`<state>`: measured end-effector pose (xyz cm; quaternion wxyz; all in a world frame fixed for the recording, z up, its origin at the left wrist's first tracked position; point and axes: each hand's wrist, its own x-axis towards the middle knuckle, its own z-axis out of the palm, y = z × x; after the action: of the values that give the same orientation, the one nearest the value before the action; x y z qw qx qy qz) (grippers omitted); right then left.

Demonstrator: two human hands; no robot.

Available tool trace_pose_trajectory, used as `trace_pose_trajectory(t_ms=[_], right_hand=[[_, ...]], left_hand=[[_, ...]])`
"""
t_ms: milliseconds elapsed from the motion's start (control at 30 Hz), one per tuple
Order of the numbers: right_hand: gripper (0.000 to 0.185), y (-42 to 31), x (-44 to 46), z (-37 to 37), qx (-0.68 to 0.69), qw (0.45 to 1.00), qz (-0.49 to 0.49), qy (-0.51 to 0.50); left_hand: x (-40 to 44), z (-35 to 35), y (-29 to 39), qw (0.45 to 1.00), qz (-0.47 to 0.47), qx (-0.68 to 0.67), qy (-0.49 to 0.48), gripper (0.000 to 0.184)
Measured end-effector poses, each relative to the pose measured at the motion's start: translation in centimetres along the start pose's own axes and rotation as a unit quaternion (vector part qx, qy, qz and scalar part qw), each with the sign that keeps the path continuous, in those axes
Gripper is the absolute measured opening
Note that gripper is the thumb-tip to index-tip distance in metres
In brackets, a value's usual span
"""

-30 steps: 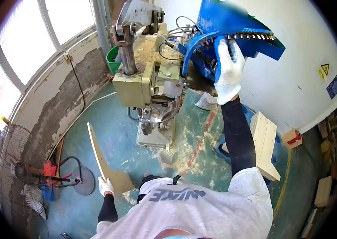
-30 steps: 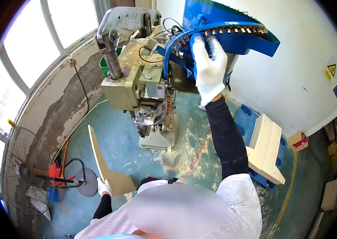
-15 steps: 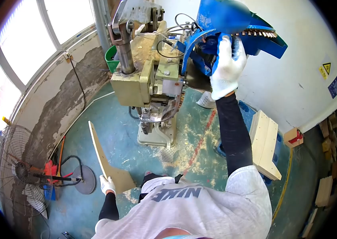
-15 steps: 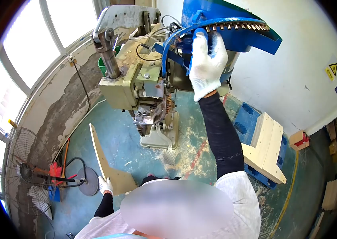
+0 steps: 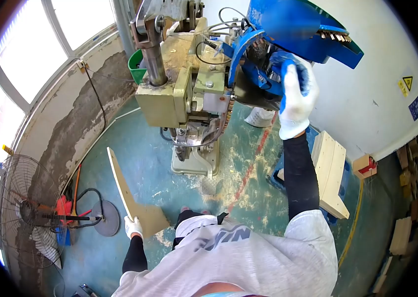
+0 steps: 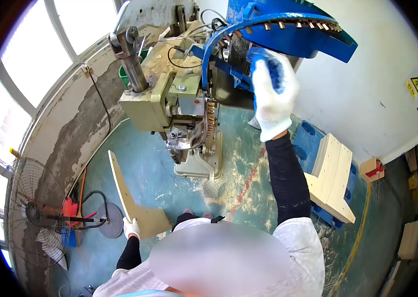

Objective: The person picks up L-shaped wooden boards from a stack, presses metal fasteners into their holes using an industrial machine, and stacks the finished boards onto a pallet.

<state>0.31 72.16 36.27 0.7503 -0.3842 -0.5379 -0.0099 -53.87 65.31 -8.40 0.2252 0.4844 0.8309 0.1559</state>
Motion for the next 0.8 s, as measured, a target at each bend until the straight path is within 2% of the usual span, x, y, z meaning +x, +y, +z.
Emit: trace_pose_trajectory(t_ms=[67,100,167,233,300,333,367,400,433,467,500,567,600,633,667,700,800], right_hand=[[0.022,0.2,-0.7,-0.6,0.002,0.999,-0.012,0.032],[0.023,0.6,-1.1,-1.1,-0.013,0.997,-0.057,0.043],[0.023,0.3,-2.4,-1.5,0.009,0.993,-0.082,0.081],[0.023,0.9,-4.4,-3.0,-0.035,0.986,-0.125,0.106],[0.021,1.9,-7.5,-4.7,-0.043,0.982,-0.104,0.15],[0.018,2.2,-9.5,-5.4,-0.105,0.977,-0.061,0.177],[0.016,2.7,-11.4,-6.2,-0.09,0.979,-0.028,0.178],[0.015,3.3,-13.7,-7.6,-0.123,0.979,0.026,0.161],[0.013,4.3,-15.7,-9.1,-0.149,0.981,0.038,0.12],[0.011,4.0,-17.8,-9.9,-0.166,0.971,0.13,0.116],[0.009,4.1,-20.0,-11.0,-0.206,0.956,0.182,0.103],[0.013,4.6,-24.6,-14.1,-0.319,0.905,0.278,0.049],[0.017,3.7,-26.1,-14.7,-0.256,0.879,0.395,0.074],[0.018,4.0,-28.4,-15.8,-0.239,0.878,0.407,0.078],[0.019,4.7,-31.6,-17.3,-0.199,0.857,0.468,0.076],[0.024,4.4,-33.6,-18.6,-0.225,0.815,0.531,0.053],[0.034,2.4,-39.1,-22.3,-0.225,0.735,0.639,-0.014]], left_hand=[[0.5,0.7,-0.1,1.0,-0.017,-0.02,-0.005,0.028],[0.9,1.2,-0.5,0.999,-0.025,-0.035,-0.009,0.027],[1.8,2.2,-1.4,0.998,-0.038,-0.047,-0.012,0.025],[2.8,2.7,-2.2,0.998,-0.048,-0.039,-0.014,0.024],[3.7,2.3,-2.8,0.998,-0.031,-0.053,-0.019,0.025],[4.5,2.1,-2.7,0.998,-0.014,-0.054,-0.03,0.025],[5.7,2.0,-3.0,0.993,-0.026,-0.103,-0.055,0.027],[7.0,2.0,-3.2,0.984,-0.044,-0.155,-0.078,0.03],[8.2,2.3,-2.6,0.971,-0.064,-0.209,-0.096,0.032],[8.7,2.4,-1.9,0.961,-0.056,-0.253,-0.094,0.032],[8.3,1.5,-1.6,0.948,-0.059,-0.294,-0.108,0.031],[6.3,1.1,1.2,0.908,-0.064,-0.386,-0.148,0.03],[3.2,-0.4,3.9,0.886,-0.072,-0.422,-0.178,0.03],[3.0,0.1,2.8,0.885,-0.071,-0.419,-0.189,0.035],[1.6,0.3,3.7,0.862,-0.099,-0.439,-0.236,0.036],[-1.2,-0.1,4.3,0.836,-0.136,-0.453,-0.278,0.039],[-7.7,1.6,7.9,0.809,-0.173,-0.413,-0.38,0.038]])
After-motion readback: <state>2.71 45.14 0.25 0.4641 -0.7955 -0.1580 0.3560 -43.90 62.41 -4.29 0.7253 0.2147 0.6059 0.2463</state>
